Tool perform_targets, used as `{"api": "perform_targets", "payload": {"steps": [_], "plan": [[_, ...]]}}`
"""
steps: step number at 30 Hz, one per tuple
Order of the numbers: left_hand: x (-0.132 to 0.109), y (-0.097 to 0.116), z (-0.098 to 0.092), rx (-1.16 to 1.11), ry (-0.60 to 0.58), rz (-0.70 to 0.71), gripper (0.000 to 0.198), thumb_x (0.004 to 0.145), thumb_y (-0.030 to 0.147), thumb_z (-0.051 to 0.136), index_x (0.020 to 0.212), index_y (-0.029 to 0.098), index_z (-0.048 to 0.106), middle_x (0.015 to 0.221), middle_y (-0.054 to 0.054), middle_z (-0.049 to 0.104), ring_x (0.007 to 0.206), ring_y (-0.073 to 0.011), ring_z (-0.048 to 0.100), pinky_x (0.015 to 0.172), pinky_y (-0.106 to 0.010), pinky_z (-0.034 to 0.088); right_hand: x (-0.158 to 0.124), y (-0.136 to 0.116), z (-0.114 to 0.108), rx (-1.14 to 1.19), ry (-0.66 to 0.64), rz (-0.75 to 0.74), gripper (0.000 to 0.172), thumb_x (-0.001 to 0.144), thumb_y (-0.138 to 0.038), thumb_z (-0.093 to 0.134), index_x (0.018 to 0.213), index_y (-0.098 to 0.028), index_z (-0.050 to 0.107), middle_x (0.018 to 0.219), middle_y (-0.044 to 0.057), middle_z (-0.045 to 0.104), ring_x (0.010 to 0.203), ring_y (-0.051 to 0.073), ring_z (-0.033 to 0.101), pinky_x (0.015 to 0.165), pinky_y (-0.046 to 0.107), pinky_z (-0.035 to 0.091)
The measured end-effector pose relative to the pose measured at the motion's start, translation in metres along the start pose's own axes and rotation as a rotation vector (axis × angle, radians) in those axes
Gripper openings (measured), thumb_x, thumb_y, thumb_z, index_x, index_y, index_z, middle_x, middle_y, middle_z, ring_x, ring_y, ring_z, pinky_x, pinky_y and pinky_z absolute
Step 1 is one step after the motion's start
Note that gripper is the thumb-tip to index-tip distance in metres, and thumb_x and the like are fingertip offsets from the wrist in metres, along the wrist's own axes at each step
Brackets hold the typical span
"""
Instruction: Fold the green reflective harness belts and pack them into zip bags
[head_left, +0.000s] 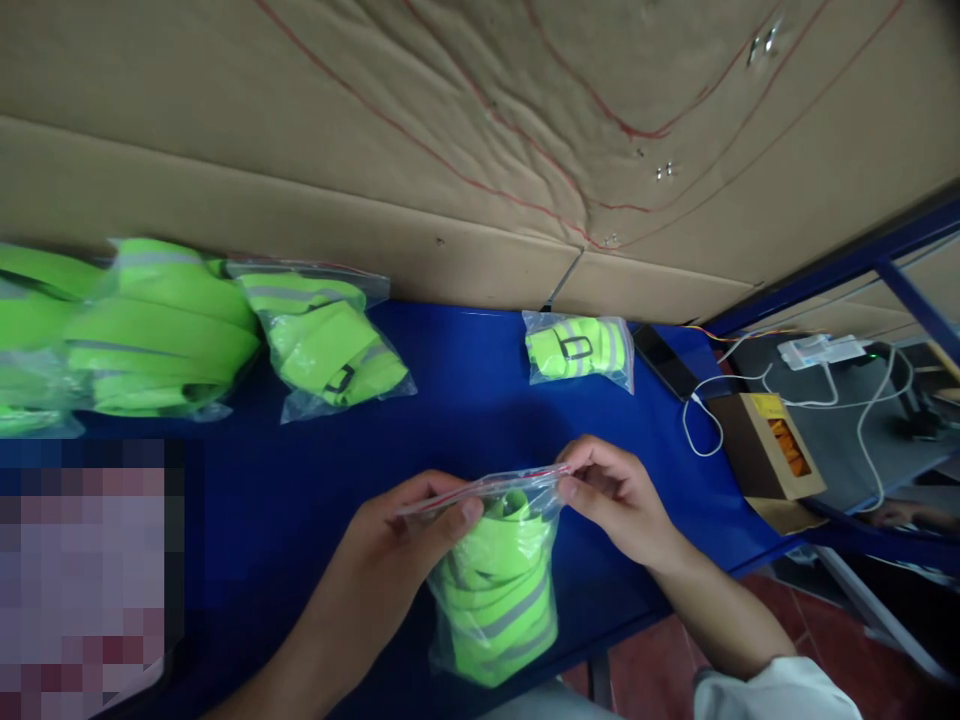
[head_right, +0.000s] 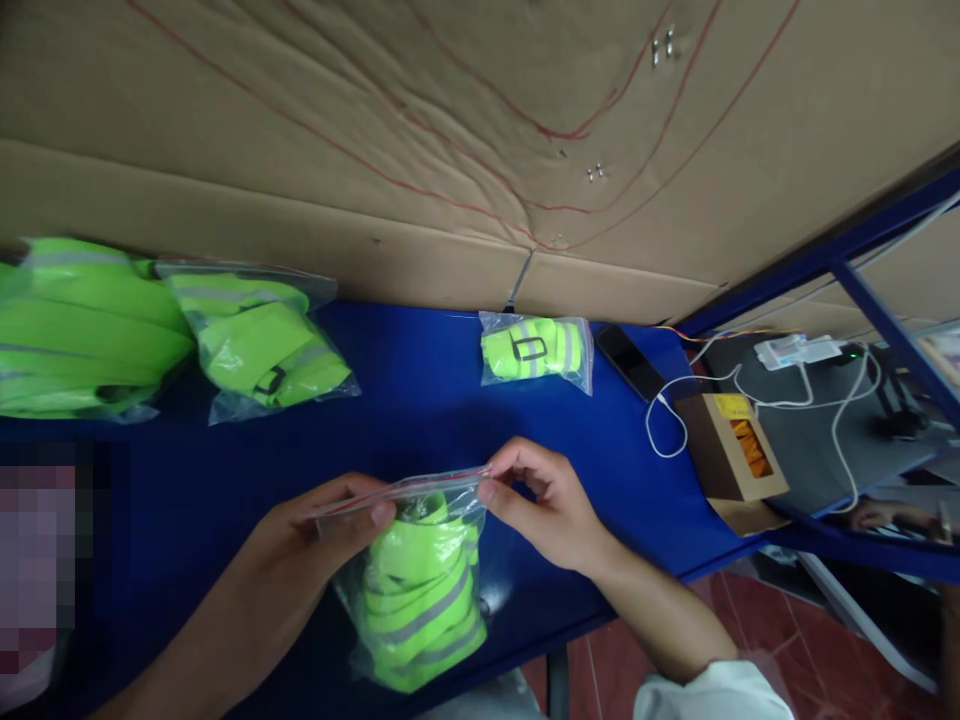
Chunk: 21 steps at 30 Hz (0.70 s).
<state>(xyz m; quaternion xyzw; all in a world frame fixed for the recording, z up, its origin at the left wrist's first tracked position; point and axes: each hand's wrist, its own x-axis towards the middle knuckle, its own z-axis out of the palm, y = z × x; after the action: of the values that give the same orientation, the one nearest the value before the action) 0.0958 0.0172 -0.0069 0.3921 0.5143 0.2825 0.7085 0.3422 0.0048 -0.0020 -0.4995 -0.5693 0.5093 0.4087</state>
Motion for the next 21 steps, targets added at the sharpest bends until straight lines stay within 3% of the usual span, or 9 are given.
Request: {"api": "perform_targets", "payload": {"steps": [11,21], "plan": [[-0.0021,0.0005,0.0006,-0.016,-0.009,0.007,0.039,0.077,0.058,0.08,0.094,0.022,0.078,0.085,-0.002,0.075,0.076,-0.015,0.059,0.068,-0.023,0.044,0.0015,-0.0006,0.0,-0.082,-0.019,-0.015,0.02,0.097,-0.038,0.069,0.093,-0.02,0.064,0.086,0.002,0.064,0.077,0.013,0.06,0.07,0.025,0.05],[-0.0032,0.0012,0.0051,-0.028,-0.024,0.031,0.039,0.077,0.056,0.081,0.095,0.022,0.078,0.086,-0.003,0.076,0.075,-0.0151,0.063,0.067,-0.023,0.047,-0.0006,-0.0013,0.0052,-0.109,0.002,-0.006,0.022,0.095,-0.04,0.071,0.091,-0.019,0.064,0.083,0.001,0.065,0.073,0.013,0.06,0.066,0.023,0.049]]}}
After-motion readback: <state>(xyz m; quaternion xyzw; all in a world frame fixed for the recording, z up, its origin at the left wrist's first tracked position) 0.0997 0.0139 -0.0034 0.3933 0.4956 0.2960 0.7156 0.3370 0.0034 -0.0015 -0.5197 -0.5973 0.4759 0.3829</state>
